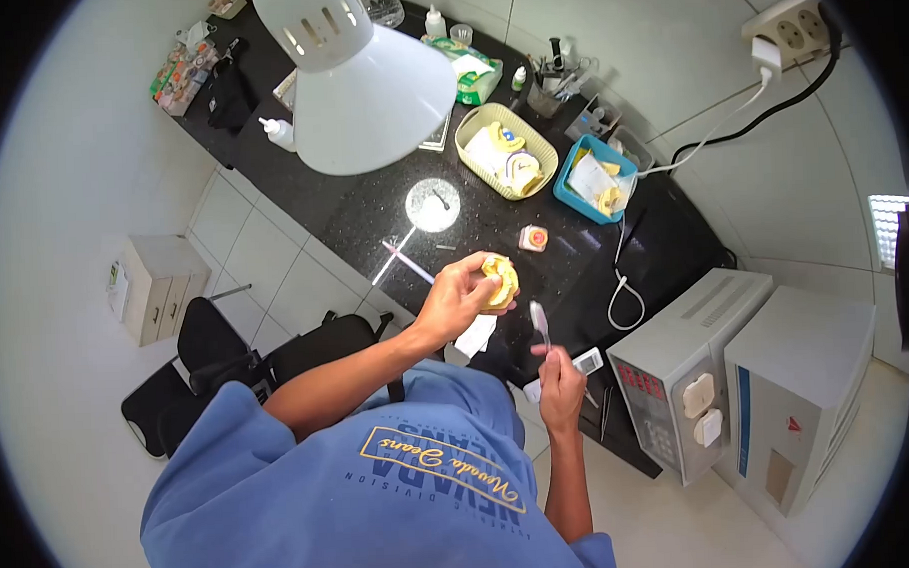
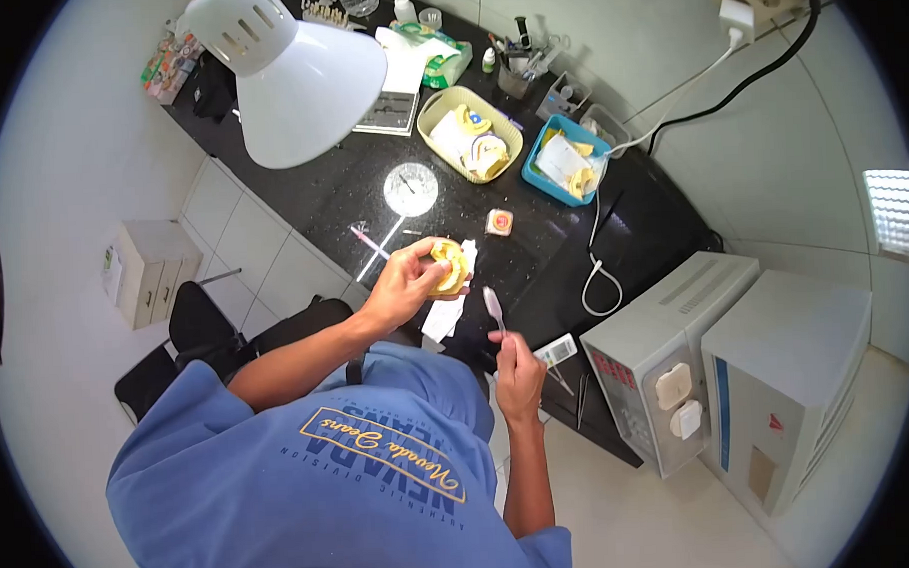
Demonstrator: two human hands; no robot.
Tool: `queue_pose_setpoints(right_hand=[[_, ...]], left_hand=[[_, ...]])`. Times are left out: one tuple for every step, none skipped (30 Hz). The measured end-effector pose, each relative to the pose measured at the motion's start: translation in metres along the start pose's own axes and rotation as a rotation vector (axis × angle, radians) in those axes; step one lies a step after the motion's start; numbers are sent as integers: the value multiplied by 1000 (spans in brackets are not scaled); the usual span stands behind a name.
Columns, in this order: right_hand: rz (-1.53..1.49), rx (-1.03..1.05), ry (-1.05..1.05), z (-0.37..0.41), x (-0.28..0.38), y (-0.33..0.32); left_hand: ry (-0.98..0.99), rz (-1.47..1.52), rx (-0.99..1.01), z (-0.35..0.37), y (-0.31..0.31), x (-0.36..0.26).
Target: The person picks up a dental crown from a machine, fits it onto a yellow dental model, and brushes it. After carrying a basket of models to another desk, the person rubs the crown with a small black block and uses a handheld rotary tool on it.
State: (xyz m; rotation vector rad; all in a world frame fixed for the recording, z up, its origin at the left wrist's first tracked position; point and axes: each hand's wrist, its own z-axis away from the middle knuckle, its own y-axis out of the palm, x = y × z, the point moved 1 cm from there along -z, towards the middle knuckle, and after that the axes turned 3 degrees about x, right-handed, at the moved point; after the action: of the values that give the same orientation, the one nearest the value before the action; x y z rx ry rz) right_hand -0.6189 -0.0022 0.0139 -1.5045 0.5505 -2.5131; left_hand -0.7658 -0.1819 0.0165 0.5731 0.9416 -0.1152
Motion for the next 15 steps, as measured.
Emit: queue_pose_setpoints(right_hand=[[-26, -17, -75, -6, 25, 2], [-47, -42, -156, -11, 42, 5], [-47, -25, -179, -16, 44, 10], [9, 30, -196, -16, 34, 14], [-24, 28, -130, -5, 18, 16], [-48, 37, -73, 2, 19, 13], [20, 23, -119, 4, 20, 9], [19, 36, -111, 4, 15, 10], [2, 24, -84, 3, 11, 8], [-15, 8, -63, -4, 23, 6], [-55, 21, -74, -13, 34, 10], [-5, 78, -131, -18, 21, 20], [12, 34, -125, -13, 5, 23], [32, -2, -121, -7, -15, 23], [30, -50, 66, -3, -38, 20]], left_hand=[[-2, -78, 36, -1, -1, 5], [5, -155, 80, -4, 0, 10], [28, -159, 72, -4, 3, 14], [101, -226, 56, -7, 1, 17], [52, -134, 67, -8, 0, 20], [14, -35, 70, -10, 0, 17], [-46, 54, 57, -12, -3, 13], [-55, 60, 45, -14, -8, 20], [-37, -32, 57, -21, -14, 31], [-13, -125, 74, -26, -17, 37], [-43, -157, 109, -25, -14, 36], [-31, -159, 113, -28, -13, 24], [-32, -55, 66, -29, -16, 11], [-31, 55, 11, -30, -21, 2], [54, 131, -44, -39, -38, -1]])
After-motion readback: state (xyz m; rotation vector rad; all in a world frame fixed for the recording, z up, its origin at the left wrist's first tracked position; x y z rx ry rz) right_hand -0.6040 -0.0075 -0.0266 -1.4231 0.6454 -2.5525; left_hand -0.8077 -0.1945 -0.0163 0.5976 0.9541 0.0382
